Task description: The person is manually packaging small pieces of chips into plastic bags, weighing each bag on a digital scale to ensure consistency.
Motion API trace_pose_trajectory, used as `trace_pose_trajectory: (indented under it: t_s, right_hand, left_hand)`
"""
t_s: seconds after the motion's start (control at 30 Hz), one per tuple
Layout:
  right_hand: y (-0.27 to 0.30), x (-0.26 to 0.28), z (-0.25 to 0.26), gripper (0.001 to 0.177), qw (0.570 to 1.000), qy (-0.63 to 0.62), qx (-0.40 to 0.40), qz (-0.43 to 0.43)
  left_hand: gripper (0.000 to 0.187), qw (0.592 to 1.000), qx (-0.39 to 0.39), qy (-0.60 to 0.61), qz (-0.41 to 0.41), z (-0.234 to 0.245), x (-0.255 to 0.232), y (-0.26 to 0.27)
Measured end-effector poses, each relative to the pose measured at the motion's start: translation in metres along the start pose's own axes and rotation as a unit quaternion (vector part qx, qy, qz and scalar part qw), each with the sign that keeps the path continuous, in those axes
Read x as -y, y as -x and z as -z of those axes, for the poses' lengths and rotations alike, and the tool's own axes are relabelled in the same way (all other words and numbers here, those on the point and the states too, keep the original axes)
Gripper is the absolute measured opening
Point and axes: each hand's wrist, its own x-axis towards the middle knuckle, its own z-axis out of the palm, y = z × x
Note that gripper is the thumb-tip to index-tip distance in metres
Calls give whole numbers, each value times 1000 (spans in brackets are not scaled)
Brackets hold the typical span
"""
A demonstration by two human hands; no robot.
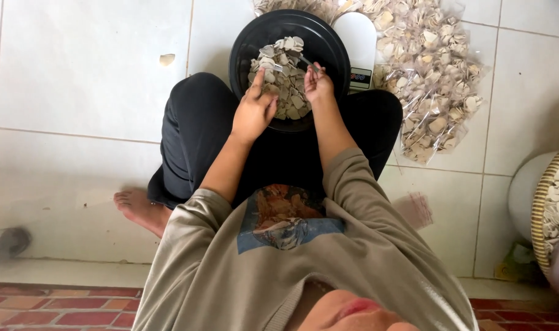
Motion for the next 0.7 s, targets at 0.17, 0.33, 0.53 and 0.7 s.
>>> trace_pose_trajectory:
  t_s: [0.17, 0.33, 0.53, 0.7]
  right_hand:
    - [104, 35, -55, 37, 998, 31, -38, 38]
    - [141, 60, -68, 44, 996, 60, 4, 61]
    - [206, 79, -90, 37, 986, 128, 65, 83]
    - [254, 75, -112, 40, 894, 382, 148, 181]
  left_hand:
    - [13, 994, 88, 54, 40, 6, -1, 1]
    - [8, 993, 87, 67, 38, 2, -1, -3]
    - [6, 994, 77, 66, 38, -4, 2, 0]
    - [15, 994, 44, 93, 24, 4, -3, -5]
